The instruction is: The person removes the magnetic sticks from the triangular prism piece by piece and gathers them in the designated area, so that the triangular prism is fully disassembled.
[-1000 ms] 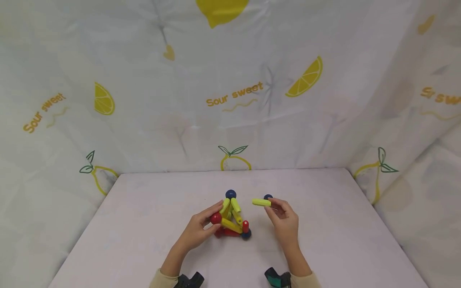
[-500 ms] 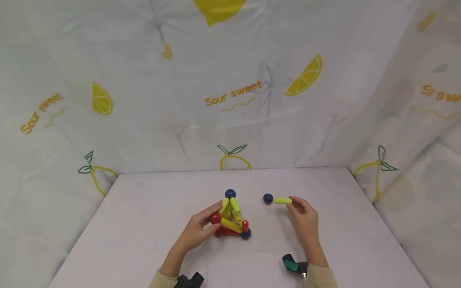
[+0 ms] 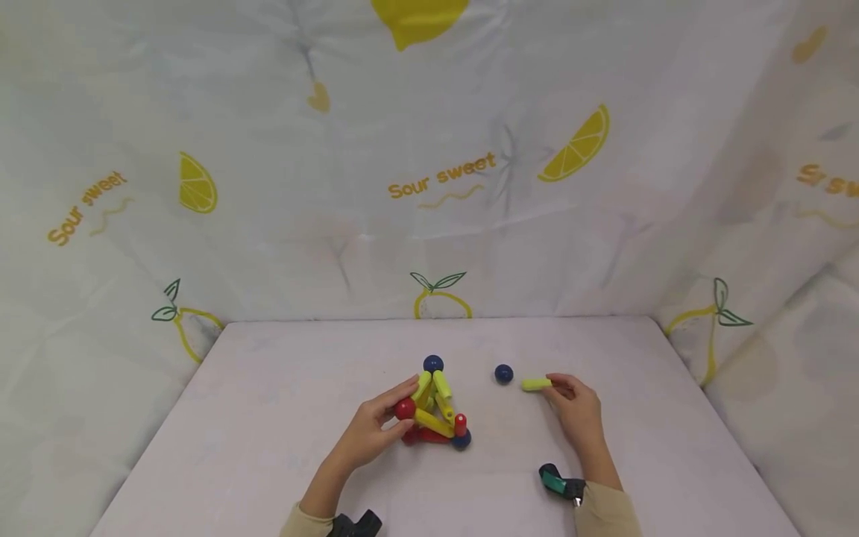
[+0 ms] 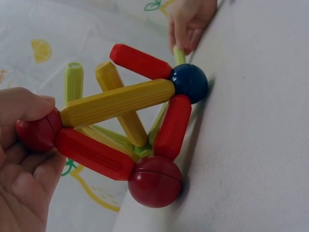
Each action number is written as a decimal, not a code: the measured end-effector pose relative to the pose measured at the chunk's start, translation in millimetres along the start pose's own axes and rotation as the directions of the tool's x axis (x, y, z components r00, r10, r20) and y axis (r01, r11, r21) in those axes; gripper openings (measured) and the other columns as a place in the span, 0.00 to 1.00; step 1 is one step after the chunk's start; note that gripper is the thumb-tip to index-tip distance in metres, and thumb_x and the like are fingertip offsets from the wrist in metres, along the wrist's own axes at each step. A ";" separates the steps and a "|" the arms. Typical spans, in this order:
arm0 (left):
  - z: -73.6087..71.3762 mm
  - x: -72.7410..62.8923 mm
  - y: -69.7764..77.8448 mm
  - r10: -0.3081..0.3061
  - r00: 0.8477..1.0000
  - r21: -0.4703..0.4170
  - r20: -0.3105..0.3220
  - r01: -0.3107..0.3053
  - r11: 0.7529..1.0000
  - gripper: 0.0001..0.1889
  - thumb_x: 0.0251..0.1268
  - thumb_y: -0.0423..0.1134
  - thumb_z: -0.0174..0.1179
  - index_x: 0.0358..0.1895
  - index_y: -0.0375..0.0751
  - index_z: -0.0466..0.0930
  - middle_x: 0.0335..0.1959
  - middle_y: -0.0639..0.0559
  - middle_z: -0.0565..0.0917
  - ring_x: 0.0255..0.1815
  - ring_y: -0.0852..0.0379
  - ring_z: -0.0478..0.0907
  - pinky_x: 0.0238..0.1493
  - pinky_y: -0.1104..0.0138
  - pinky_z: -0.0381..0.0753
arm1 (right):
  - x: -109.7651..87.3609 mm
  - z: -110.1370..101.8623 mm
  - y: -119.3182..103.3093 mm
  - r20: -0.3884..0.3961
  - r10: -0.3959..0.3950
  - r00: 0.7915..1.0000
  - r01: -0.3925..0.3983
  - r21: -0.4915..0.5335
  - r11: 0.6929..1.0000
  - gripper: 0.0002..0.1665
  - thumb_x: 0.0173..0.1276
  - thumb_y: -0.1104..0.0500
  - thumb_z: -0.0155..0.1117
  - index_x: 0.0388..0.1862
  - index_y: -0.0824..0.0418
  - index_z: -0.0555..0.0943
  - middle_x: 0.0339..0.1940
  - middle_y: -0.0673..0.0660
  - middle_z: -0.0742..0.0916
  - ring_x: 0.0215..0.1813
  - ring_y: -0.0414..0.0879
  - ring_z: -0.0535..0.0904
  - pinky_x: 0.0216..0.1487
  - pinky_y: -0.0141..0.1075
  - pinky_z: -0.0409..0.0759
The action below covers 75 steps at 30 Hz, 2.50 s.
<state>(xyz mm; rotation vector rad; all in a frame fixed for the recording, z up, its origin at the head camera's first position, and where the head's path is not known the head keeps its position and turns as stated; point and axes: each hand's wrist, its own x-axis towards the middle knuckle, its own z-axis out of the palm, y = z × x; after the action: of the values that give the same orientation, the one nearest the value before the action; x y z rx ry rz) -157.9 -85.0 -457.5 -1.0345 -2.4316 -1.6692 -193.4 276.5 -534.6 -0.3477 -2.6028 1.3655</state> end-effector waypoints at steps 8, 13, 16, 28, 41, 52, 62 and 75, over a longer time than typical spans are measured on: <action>0.0 2.0 1.2 0.022 1.000 0.021 -0.016 -0.022 1.000 0.25 0.60 0.24 0.59 0.63 0.25 0.68 0.67 0.34 0.67 0.67 0.39 0.66 0.58 0.58 0.73 | -0.1 2.2 -0.8 -0.049 -0.109 0.993 0.101 -0.136 0.986 0.18 0.68 0.55 0.59 0.54 0.63 0.79 0.45 0.63 0.85 0.45 0.49 0.79 0.36 0.19 0.70; -1.6 4.2 1.4 0.043 0.999 0.035 -0.016 -0.043 0.998 0.25 0.60 0.24 0.59 0.62 0.24 0.68 0.67 0.33 0.67 0.66 0.39 0.67 0.57 0.58 0.74 | 1.4 3.9 0.1 -0.069 -0.153 0.986 0.142 -0.149 0.979 0.18 0.68 0.58 0.60 0.54 0.65 0.79 0.45 0.63 0.84 0.47 0.53 0.80 0.37 0.16 0.69; -2.2 4.9 1.1 0.049 0.999 0.037 -0.015 -0.048 0.998 0.25 0.60 0.24 0.59 0.62 0.24 0.68 0.66 0.33 0.68 0.66 0.39 0.67 0.57 0.58 0.74 | 2.4 5.4 1.4 -0.073 -0.160 0.984 0.147 -0.158 0.976 0.18 0.67 0.59 0.61 0.54 0.65 0.79 0.44 0.62 0.84 0.46 0.53 0.80 0.37 0.14 0.68; -2.5 2.4 2.9 0.011 1.000 0.020 -0.004 -0.011 1.000 0.26 0.60 0.24 0.59 0.63 0.25 0.67 0.67 0.32 0.67 0.66 0.38 0.66 0.57 0.58 0.74 | -9.8 3.9 -1.7 -0.106 -0.105 0.989 0.092 -0.116 0.989 0.23 0.69 0.57 0.58 0.59 0.66 0.75 0.52 0.65 0.82 0.52 0.56 0.79 0.39 0.08 0.64; 10.0 -2.5 -36.2 -0.015 1.000 -0.019 -0.006 0.015 1.000 0.27 0.63 0.31 0.60 0.66 0.37 0.67 0.71 0.45 0.65 0.69 0.46 0.65 0.60 0.63 0.72 | -24.9 1.3 -25.4 -0.079 -0.202 0.976 0.198 -0.056 0.979 0.25 0.68 0.57 0.60 0.60 0.66 0.73 0.56 0.65 0.82 0.57 0.57 0.76 0.49 0.06 0.60; 11.5 -3.2 -38.1 0.025 1.000 -0.013 -0.007 -0.025 1.000 0.27 0.64 0.32 0.59 0.67 0.38 0.67 0.71 0.47 0.65 0.69 0.49 0.65 0.60 0.66 0.72 | -40.7 16.9 -55.9 -0.060 -0.399 0.915 0.404 0.101 0.909 0.25 0.62 0.61 0.66 0.58 0.67 0.75 0.54 0.65 0.82 0.52 0.21 0.73 0.52 0.10 0.66; 11.7 -1.7 -34.1 0.010 1.000 0.004 -0.010 -0.010 1.000 0.27 0.63 0.30 0.60 0.66 0.33 0.67 0.70 0.41 0.66 0.68 0.43 0.66 0.58 0.60 0.73 | -55.5 35.8 -84.9 0.076 -0.444 0.893 0.427 0.173 0.888 0.26 0.62 0.64 0.65 0.60 0.66 0.73 0.57 0.63 0.82 0.58 0.54 0.78 0.55 0.14 0.67; 8.6 -2.6 -36.5 0.008 1.000 -0.010 -0.020 -0.008 1.000 0.27 0.64 0.34 0.60 0.67 0.39 0.67 0.71 0.47 0.65 0.69 0.47 0.66 0.59 0.64 0.73 | -67.4 62.6 -113.0 0.182 -0.496 0.849 0.438 0.283 0.853 0.26 0.63 0.61 0.66 0.61 0.61 0.73 0.59 0.59 0.81 0.60 0.52 0.77 0.58 0.40 0.76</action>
<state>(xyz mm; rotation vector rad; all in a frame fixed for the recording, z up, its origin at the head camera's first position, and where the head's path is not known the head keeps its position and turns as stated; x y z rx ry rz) -172.0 -86.8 -492.4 -1.0221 -2.4057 -1.6831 -159.3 145.9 -479.9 0.5033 -2.4270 1.5723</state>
